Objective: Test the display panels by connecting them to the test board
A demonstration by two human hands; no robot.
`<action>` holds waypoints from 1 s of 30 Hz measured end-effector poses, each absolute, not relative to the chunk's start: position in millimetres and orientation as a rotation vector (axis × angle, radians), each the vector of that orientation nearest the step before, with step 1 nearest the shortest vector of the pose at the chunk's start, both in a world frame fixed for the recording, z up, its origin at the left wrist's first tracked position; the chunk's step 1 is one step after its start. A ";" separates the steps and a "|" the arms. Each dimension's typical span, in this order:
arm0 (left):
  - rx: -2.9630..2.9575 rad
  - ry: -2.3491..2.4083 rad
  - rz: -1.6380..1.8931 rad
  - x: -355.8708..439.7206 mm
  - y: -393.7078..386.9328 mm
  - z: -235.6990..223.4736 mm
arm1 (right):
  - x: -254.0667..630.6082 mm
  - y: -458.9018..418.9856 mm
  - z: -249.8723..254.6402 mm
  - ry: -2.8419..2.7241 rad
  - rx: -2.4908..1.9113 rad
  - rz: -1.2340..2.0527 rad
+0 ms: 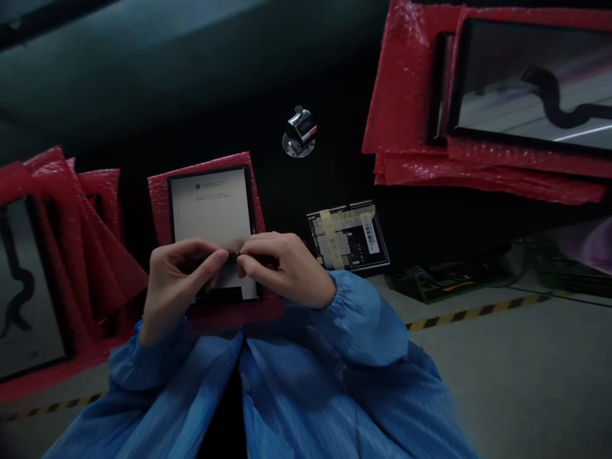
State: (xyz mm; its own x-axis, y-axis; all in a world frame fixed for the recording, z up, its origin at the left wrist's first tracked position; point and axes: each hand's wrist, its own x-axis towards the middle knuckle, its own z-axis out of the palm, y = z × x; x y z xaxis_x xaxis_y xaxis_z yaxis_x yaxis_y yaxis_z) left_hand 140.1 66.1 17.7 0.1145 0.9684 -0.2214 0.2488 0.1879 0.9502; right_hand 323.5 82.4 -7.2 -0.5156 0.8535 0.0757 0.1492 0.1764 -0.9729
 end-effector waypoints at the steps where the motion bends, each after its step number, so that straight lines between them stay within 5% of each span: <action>1: 1.285 1.370 0.831 140.4 66.0 17.5 | 323.2 82.4 -7.2 -1.801 -0.944 1.385; 30: 1.409 1.337 0.802 140.3 66.4 14.8 | 327.1 86.7 -15.0 -1.880 -0.809 1.388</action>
